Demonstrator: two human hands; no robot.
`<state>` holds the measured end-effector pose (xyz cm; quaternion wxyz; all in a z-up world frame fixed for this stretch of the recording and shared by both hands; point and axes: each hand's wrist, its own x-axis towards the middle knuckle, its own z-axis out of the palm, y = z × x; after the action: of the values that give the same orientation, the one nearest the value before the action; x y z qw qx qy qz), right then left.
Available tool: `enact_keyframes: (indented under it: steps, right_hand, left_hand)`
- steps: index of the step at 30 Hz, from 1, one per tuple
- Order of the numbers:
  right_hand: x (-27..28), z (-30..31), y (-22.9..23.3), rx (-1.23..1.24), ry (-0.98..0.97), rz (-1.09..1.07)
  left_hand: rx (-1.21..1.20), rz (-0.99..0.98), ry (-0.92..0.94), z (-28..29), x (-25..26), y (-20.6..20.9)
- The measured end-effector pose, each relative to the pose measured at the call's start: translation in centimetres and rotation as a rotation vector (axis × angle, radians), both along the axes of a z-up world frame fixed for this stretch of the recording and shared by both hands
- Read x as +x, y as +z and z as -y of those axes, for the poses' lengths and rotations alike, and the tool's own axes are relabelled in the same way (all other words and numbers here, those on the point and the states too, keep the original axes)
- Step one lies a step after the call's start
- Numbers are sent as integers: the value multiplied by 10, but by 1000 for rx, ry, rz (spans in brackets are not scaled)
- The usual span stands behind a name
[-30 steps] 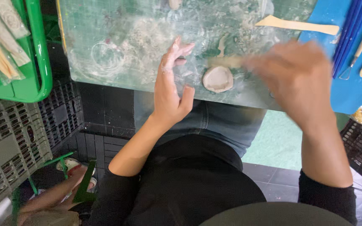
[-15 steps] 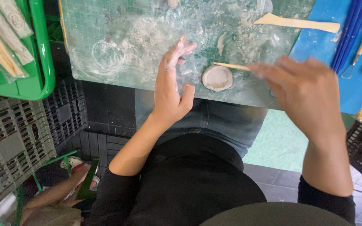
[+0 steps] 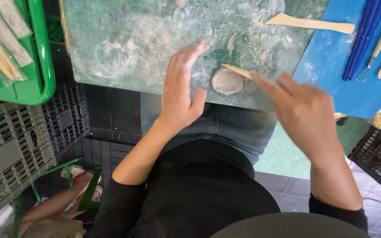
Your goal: The person shapes a small piece of clay into a cup-like form by hand and smooths the edges using a wooden tool.
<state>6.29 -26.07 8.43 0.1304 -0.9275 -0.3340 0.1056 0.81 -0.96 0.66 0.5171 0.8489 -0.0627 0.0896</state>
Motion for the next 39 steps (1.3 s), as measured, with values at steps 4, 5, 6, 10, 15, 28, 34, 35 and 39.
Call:
enact_keyframes:
  steps: [4, 5, 6, 10, 15, 28, 34, 35, 39]
  right_hand:
    - [-12, 4, -5, -33, -76, 133]
    - [-17, 1, -6, -49, -154, 127]
    - [-22, -3, -6, -65, -233, 121]
    - [-39, -9, 1, -1, -148, 69]
    - [-53, -7, -8, 74, -254, -21]
    - [-68, -11, -2, 55, -495, -17]
    - [-63, -8, -2, 168, -464, -48]
    - [-60, -7, 0, 117, -461, -31]
    - [-42, -4, 5, -36, -241, 63]
  left_hand:
    - [104, -24, -145, -6, 6, 15]
    - [186, -64, -197, -7, 7, 18]
    - [184, -65, -197, -6, 11, 18]
    - [346, -25, -277, -7, 21, 15]
    - [364, 13, -283, -6, 21, 10]
    - [428, 44, -289, -4, 24, 9]
    - [419, 52, -288, -5, 23, 9]
    - [413, 50, -286, -5, 22, 9]
    - [399, 39, -292, -6, 23, 11]
